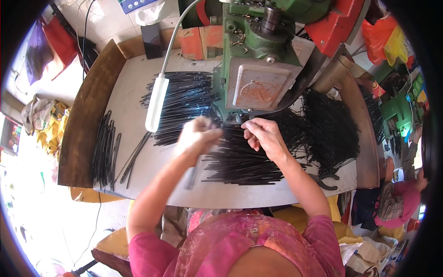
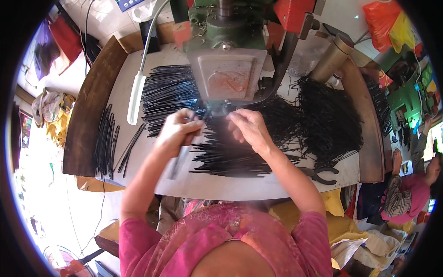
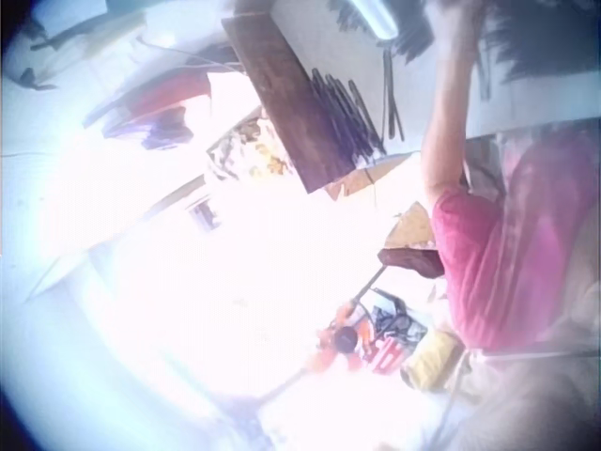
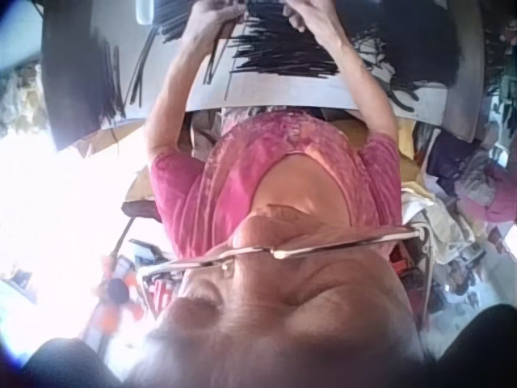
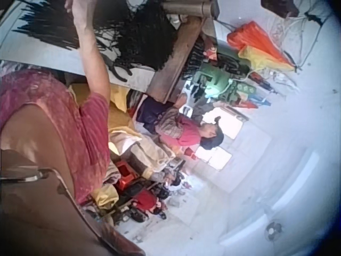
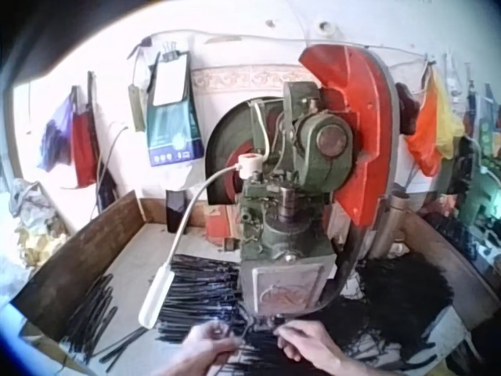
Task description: The person attaches small metal pieces onto umbrella ribs by positioning them under a tabletop press machine by hand.
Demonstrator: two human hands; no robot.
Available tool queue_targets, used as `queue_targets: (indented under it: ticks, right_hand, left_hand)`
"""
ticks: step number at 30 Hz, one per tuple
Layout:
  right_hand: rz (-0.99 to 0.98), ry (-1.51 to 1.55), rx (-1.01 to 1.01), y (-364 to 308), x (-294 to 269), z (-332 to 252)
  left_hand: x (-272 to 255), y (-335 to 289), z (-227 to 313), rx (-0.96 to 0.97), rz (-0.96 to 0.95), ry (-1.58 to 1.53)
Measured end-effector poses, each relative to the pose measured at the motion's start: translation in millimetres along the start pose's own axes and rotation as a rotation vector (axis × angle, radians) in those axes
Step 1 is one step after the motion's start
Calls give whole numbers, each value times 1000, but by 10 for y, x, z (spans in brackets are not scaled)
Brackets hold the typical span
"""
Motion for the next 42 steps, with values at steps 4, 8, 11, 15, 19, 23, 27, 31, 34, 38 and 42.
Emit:
queue_targets:
  ticks: [4, 8, 11, 15, 19, 23, 27, 31, 34, 38, 42]
  right_hand:
    - [-120, -251, -71, 5, 88, -26]
    - [-172, -492, -223, 75, 274, -82]
    - [-185, -713, -451, 52, 518, -257]
    - [-172, -707, -454, -28, 573, -294]
    - [-146, -676, -395, -115, 441, -284]
    - [-155, -567, -325, -163, 321, -165]
    - [-196, -432, -184, -173, 405, -20]
    - [-224, -432, -184, -236, 461, -47]
    - [-232, -281, -10, -302, 415, 50]
    - [-218, 15, -65, -402, 553, -224]
    - [-104, 191, -98, -436, 392, -336]
  left_hand:
    - [-1166, -343, 117, 150, 283, 839]
    - [-1277, -856, 423, 507, 768, 1341]
    - [-972, -786, 287, 623, 597, 1192]
    - [-303, -560, 162, 845, 505, 1292]
    - [-295, -380, 9, 858, 533, 1444]
    - [-303, -439, 12, 932, 535, 1458]
    - [-318, -450, -45, 900, 469, 1537]
    - [-338, -645, -2, 957, 449, 1421]
    - [-268, -906, 188, 1011, 401, 1151]
    - [-62, -1009, 191, 932, 255, 929]
    - [238, -1075, 241, 930, 127, 794]
Point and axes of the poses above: each hand's wrist, its own y-axis towards the middle knuckle, its own x-axis out of the palm, z = x × y, the point moved 10 cm from there along y, towards the middle knuckle, and after that the axes turned 9 degrees about -x, right-handed, at the moved point
